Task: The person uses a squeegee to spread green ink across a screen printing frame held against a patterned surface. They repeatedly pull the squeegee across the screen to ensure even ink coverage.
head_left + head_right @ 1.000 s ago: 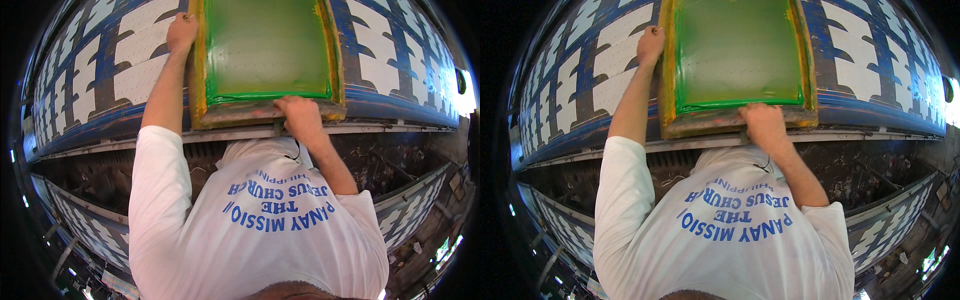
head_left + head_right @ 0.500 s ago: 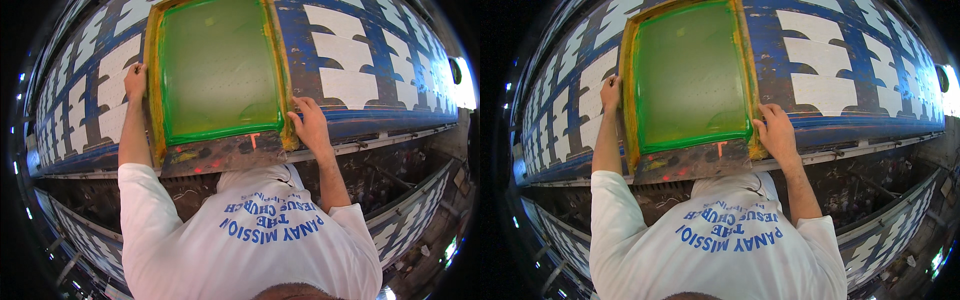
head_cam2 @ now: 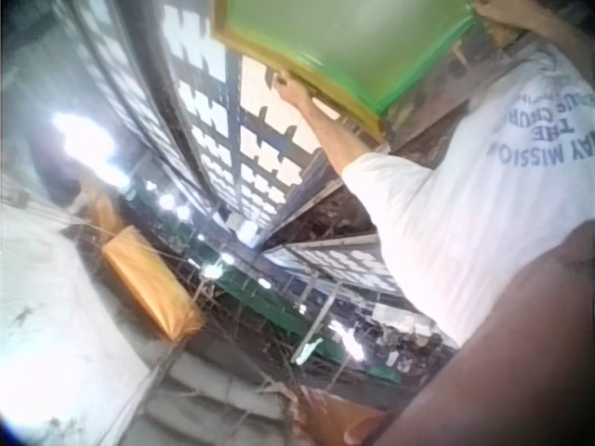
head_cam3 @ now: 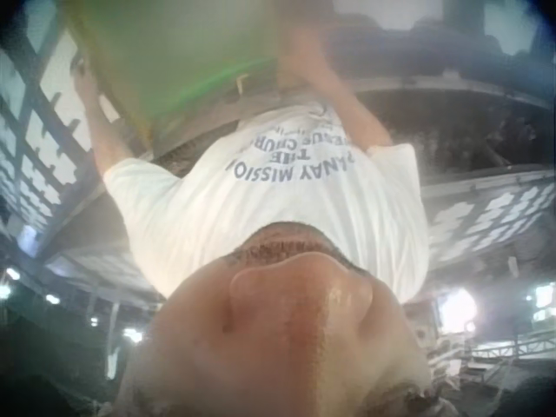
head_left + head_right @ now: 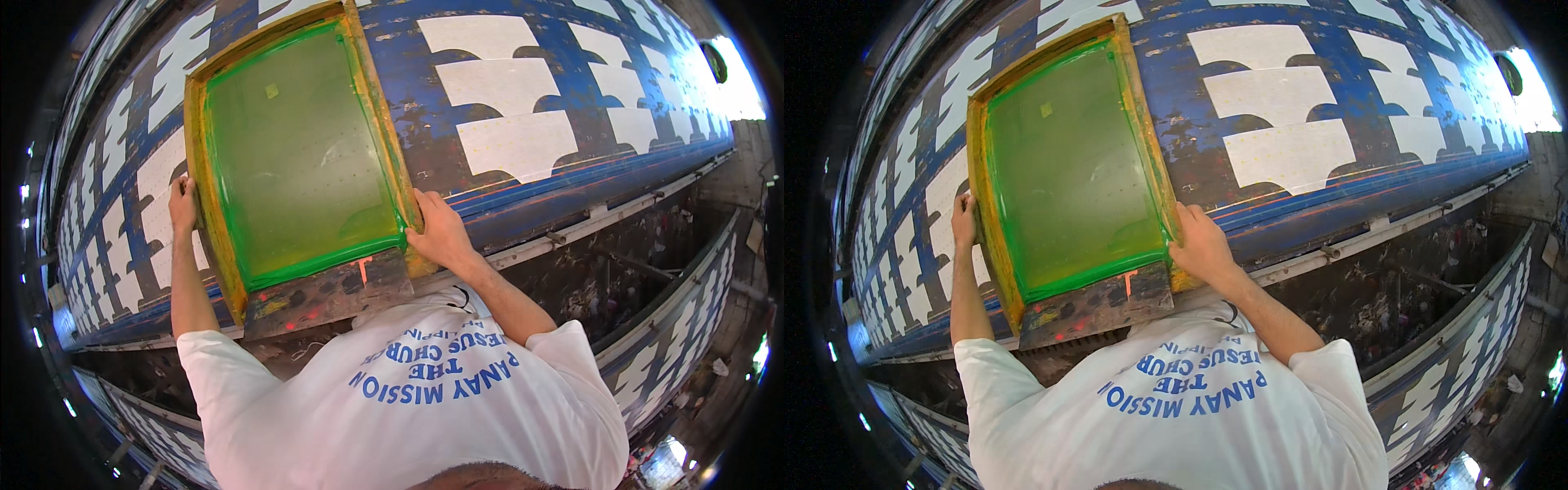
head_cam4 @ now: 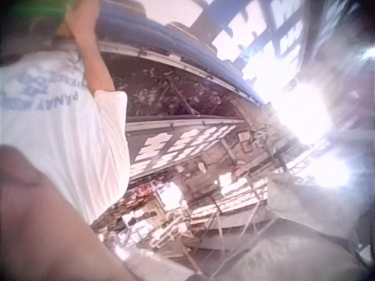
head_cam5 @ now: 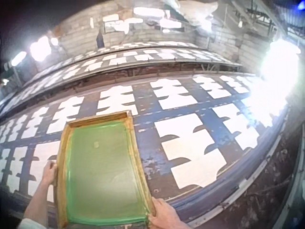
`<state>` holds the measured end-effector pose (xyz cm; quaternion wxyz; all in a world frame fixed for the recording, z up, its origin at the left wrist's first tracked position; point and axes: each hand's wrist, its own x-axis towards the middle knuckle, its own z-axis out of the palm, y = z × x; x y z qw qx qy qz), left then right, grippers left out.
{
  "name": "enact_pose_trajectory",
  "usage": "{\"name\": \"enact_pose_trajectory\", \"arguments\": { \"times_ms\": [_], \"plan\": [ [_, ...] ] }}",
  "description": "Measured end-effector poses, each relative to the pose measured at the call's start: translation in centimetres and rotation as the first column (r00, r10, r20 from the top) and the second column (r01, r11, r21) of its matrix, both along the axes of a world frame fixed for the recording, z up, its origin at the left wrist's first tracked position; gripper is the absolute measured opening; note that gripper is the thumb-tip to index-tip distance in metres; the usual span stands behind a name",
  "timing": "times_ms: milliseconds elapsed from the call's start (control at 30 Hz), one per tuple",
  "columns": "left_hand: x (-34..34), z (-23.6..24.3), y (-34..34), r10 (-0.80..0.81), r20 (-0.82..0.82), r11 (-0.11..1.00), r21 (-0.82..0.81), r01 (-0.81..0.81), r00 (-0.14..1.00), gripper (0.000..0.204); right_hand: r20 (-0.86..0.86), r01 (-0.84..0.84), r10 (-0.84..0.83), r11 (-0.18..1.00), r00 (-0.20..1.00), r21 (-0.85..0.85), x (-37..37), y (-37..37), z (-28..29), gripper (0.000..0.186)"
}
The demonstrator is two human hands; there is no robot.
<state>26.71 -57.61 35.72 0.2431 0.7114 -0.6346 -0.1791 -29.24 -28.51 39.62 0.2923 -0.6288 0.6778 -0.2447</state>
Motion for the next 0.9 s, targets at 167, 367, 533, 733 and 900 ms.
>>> {"name": "enact_pose_trajectory", "arguments": {
  "times_ms": [167, 367, 533, 733, 900],
  "plan": [
    [-1.1, 7.4, -2.4, -0.068, -0.001, 0.995, -0.076, 0.068, 0.998, 0.041, 0.063, 0.029, -0.024, 0.997, 0.998, -0.066, -1.1, 0.1, -0.1, 0.076],
    [-12.4, 11.9, -2.8, -0.066, -0.064, 0.99, -0.126, 0.057, 0.996, 0.043, 0.009, 0.117, -0.117, 0.978, 0.993, -0.175, -10.3, -0.4, 3.5, 0.069],
    [-27.6, 9.2, -1.0, -0.048, -0.071, 0.991, -0.13, 0.038, 0.996, 0.045, -0.078, 0.134, -0.147, 0.979, 0.986, -0.154, -24.8, 0.4, 6.1, 0.067],
    [-44.7, 6.1, 3.1, -0.021, -0.134, 0.994, -0.112, 0.006, 0.991, 0.043, -0.143, 0.168, -0.185, 0.978, 0.972, -0.121, -39.4, 3.0, 6.1, 0.066],
    [-50.9, 4.5, 5.7, 0.039, -0.106, 0.993, -0.108, -0.051, 0.994, 0.043, -0.13, 0.141, -0.155, 0.984, 0.979, -0.108, -45.4, 4.6, 4.7, 0.069]
  ]
}}
